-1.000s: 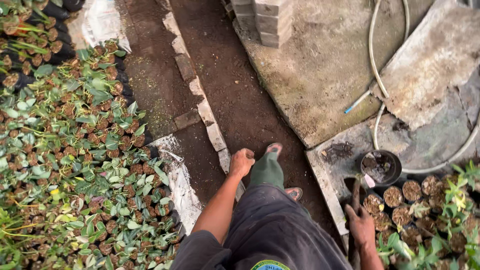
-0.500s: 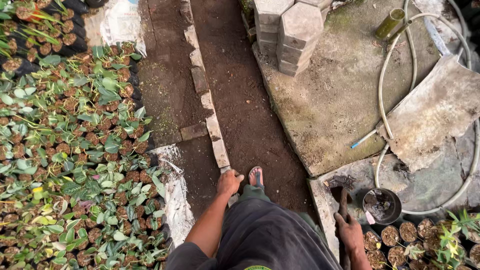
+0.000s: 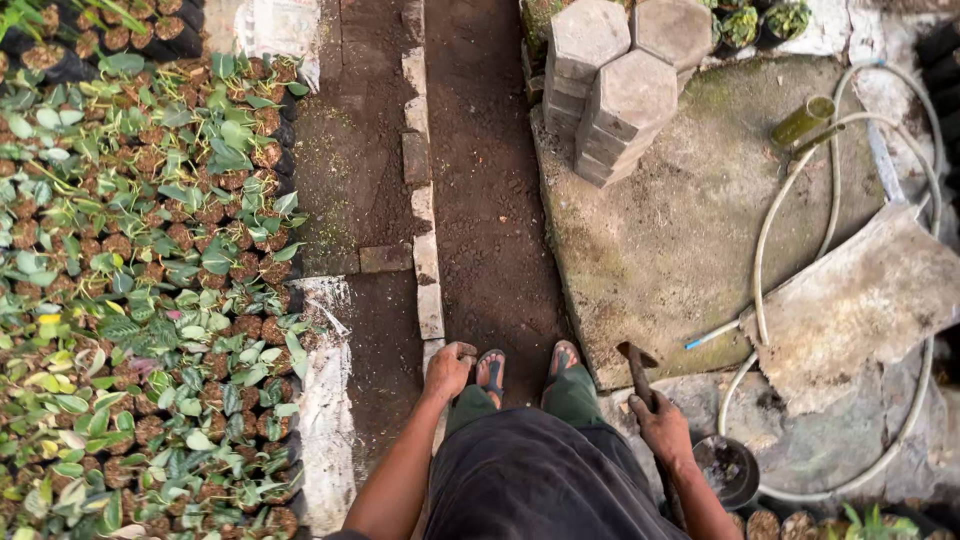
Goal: The person uses a hand hoe to loosen and level soil in a narrow garden bed bordered by concrete blocks. They remove a piece of plastic debris and smooth the soil with their hands.
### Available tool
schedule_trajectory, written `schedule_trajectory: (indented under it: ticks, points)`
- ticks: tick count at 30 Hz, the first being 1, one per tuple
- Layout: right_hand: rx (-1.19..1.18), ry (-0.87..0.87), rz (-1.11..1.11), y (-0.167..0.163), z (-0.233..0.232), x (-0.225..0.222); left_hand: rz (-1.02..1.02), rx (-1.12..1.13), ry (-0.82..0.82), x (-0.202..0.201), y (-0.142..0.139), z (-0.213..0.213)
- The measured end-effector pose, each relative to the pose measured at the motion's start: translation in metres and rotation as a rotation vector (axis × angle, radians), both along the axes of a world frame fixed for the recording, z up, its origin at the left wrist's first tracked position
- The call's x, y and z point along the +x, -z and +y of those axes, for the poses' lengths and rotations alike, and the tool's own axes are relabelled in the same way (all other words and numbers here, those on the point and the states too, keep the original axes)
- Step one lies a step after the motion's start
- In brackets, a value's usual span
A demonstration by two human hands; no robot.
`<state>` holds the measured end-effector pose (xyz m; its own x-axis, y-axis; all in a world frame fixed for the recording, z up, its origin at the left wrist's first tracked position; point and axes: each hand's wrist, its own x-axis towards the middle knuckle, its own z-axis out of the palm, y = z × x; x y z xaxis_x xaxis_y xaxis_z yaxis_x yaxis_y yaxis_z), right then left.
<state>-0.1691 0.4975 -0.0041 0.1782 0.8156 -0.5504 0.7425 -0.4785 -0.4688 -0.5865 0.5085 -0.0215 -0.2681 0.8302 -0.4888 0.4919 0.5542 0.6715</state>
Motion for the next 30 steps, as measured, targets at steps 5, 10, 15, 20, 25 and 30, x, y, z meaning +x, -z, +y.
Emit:
schedule_trajectory:
  ticks: [5,10,15,20,25,30]
  points:
    - [0.003,-0.238,0.027,-0.001,0.066,0.010,-0.110,-0.056,-0.115,0.047,-0.002,-0.002]
    - [-0.167,-0.355,-0.015,-0.017,0.104,0.011,-0.120,0.159,-0.132,0.089,-0.025,-0.008]
    - [-0.126,-0.352,0.056,-0.042,0.109,-0.004,-0.146,-0.142,-0.190,0.093,-0.051,-0.012]
    - [-0.062,-0.477,0.008,-0.063,0.094,-0.032,-0.231,0.306,-0.182,0.086,-0.044,-0.041]
    - [0.039,-0.596,0.083,-0.073,0.078,-0.069,-0.601,0.058,-0.520,0.070,-0.010,-0.088]
    - [-0.009,-0.738,0.129,-0.075,0.087,-0.101,-0.379,0.226,-0.535,0.056,0.006,-0.135]
